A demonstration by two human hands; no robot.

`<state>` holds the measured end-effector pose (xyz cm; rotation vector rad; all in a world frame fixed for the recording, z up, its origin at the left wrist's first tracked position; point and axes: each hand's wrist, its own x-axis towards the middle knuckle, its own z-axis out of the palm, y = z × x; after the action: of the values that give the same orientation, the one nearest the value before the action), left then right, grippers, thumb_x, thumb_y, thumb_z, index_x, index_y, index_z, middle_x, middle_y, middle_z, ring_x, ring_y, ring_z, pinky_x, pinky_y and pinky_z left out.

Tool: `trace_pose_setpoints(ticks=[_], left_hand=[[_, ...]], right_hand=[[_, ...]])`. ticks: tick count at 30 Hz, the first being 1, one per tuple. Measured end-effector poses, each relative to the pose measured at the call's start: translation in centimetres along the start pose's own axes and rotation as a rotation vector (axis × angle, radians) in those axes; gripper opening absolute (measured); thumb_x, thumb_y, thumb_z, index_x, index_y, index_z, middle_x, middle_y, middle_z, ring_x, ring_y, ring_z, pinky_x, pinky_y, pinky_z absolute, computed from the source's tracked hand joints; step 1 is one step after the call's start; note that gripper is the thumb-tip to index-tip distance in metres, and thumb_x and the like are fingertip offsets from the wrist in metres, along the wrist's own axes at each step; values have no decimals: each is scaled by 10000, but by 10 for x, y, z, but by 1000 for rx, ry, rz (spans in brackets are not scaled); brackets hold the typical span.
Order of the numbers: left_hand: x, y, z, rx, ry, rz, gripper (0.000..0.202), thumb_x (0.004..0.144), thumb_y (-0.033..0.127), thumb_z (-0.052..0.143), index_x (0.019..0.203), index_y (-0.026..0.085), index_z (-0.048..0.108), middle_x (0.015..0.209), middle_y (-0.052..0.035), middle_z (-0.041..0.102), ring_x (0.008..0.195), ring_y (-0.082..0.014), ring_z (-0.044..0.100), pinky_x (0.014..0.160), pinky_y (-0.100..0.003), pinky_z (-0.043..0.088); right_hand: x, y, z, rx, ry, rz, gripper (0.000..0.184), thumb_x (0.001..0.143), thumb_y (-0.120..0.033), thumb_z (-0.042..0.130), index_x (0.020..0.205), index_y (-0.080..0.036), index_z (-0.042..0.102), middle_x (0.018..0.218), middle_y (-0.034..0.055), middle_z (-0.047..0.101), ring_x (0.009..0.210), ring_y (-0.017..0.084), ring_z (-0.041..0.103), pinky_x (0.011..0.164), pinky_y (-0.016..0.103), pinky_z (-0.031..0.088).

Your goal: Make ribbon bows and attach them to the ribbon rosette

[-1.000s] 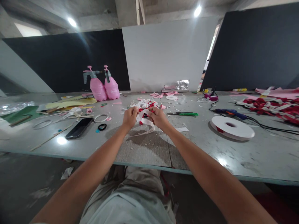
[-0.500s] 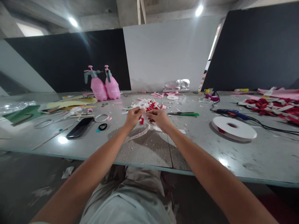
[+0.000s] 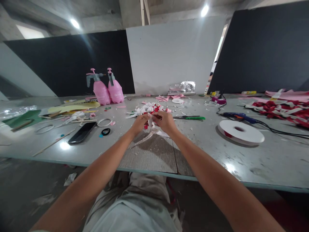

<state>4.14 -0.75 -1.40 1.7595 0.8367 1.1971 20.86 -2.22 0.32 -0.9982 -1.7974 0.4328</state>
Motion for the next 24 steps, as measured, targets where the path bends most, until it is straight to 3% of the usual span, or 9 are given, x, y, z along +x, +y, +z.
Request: trace_pose_setpoints(ticks=[3, 5, 10, 13, 19, 24], left_hand=[[-1, 6, 0, 79, -36, 44, 356, 768, 504, 663, 716, 167, 562, 627, 34, 484, 581, -93, 461, 584, -236, 384], [-2, 8, 0, 144, -11, 40, 345, 769, 458, 662, 650, 166, 523, 586, 47, 422, 551, -82, 394, 561, -233, 336], [-1, 6, -1, 55, -28, 19, 233, 773, 388, 618, 742, 157, 618, 667, 17, 524, 623, -103, 439, 622, -245, 349], [-2, 6, 0, -14, -24, -29, 222, 730, 359, 631, 792, 148, 664, 709, 5, 568, 661, -110, 470, 657, -244, 354], [-5, 12, 1, -39, -26, -87, 195, 684, 325, 643, 709, 133, 657, 638, 16, 519, 607, -94, 413, 603, -243, 296], [-6, 11, 0, 5, -62, -90, 203, 685, 336, 657, 702, 134, 650, 632, 25, 491, 606, -91, 388, 598, -246, 272]], right_hand=[[0, 4, -3, -21, 39, -20, 282, 833, -321, 596, 1030, -175, 736, 842, 70, 732, 724, 179, 649, 704, 299, 483], [0, 6, -5, -61, 33, -63, 297, 842, -313, 593, 1073, -183, 727, 858, 73, 736, 727, 181, 652, 710, 298, 476], [4, 3, -13, -346, -75, -163, 205, 839, -259, 561, 842, -197, 757, 806, 66, 731, 700, 175, 631, 680, 273, 417], [6, -3, -18, -496, -174, -169, 199, 810, -200, 543, 819, -188, 741, 729, 50, 711, 644, 154, 598, 626, 250, 366], [9, -9, -18, -666, -288, -223, 154, 782, -154, 537, 758, -177, 687, 738, 59, 702, 657, 159, 580, 606, 253, 304], [10, -11, -18, -684, -335, -213, 149, 766, -133, 530, 720, -167, 668, 701, 64, 685, 626, 155, 558, 582, 256, 288]])
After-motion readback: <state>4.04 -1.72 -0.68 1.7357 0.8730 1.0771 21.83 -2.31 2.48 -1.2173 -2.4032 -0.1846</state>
